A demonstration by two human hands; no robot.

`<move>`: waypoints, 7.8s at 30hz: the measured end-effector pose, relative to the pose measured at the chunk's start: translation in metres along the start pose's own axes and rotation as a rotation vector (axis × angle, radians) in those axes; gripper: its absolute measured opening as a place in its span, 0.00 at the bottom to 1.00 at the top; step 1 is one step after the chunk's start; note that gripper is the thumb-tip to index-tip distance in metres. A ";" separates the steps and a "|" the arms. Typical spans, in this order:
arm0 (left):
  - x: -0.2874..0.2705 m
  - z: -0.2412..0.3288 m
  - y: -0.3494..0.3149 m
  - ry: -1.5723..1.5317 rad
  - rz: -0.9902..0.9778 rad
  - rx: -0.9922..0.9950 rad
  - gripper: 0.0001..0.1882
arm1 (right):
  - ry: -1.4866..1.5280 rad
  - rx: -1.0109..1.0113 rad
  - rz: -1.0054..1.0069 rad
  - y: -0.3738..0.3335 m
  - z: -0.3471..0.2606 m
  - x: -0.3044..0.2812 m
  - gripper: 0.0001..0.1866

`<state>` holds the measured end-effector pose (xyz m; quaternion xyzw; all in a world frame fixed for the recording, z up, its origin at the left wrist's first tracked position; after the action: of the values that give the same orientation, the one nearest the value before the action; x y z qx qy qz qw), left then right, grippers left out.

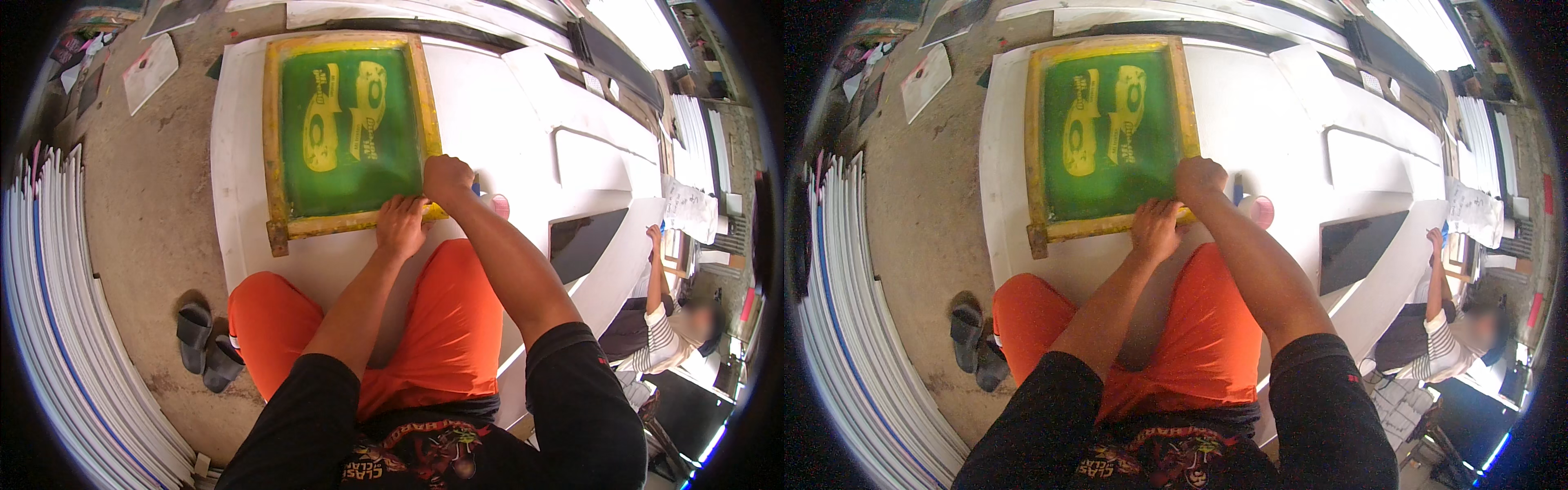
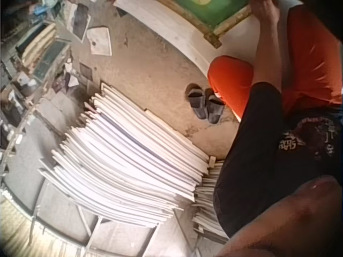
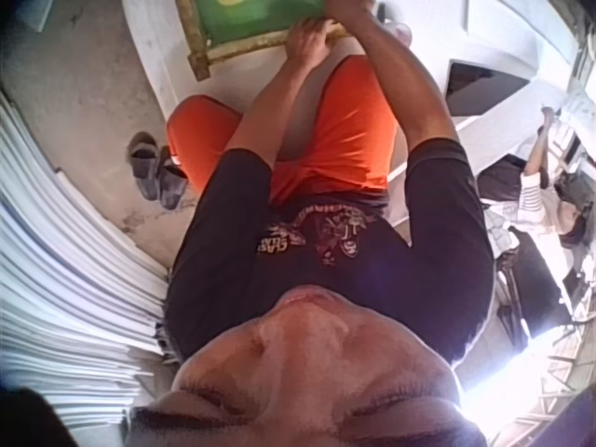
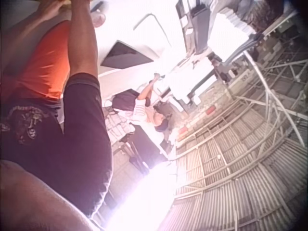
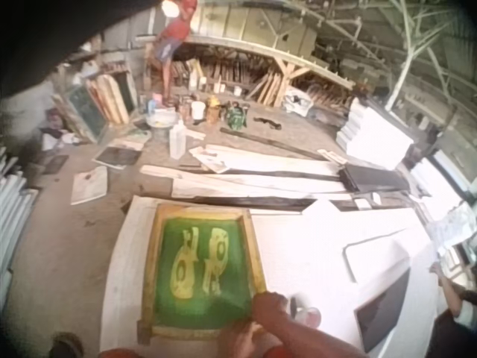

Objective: The person sits on the floor and applies masking tape to the edges of a green screen printing frame. They repeatedly tear pieces of tape and smooth them onto the frame's border to secure the mesh. The person then lifts the frame and moves it to a nearby shelf.

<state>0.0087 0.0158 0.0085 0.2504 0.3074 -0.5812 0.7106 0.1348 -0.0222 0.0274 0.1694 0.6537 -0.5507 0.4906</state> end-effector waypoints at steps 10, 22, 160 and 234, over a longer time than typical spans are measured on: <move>-0.002 0.002 -0.001 0.025 0.025 0.051 0.26 | 0.389 -0.007 -0.090 -0.013 0.048 0.039 0.34; 0.005 -0.005 0.004 0.029 -0.077 -0.007 0.27 | 0.098 -0.139 0.089 -0.035 0.007 0.022 0.12; -0.220 -0.236 -0.050 0.062 -0.073 -0.867 0.38 | 0.380 -0.732 0.735 -0.104 -0.278 0.039 0.09; -0.188 -0.260 -0.049 -0.271 -0.122 -0.406 0.26 | 0.560 -0.369 0.232 -0.089 -0.274 0.052 0.33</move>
<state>-0.1027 0.3181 -0.0332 0.0032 0.3343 -0.5775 0.7448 -0.0822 0.1740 0.0093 0.2955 0.8278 -0.2959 0.3741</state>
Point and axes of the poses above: each hand's wrist, its own y-axis towards the middle knuckle, its own x-axis out of the palm, z = x × y, the point moved 10 cm from there along y, towards the middle knuckle, and after that the axes turned 5 degrees about -x, right-handed, at the moved point
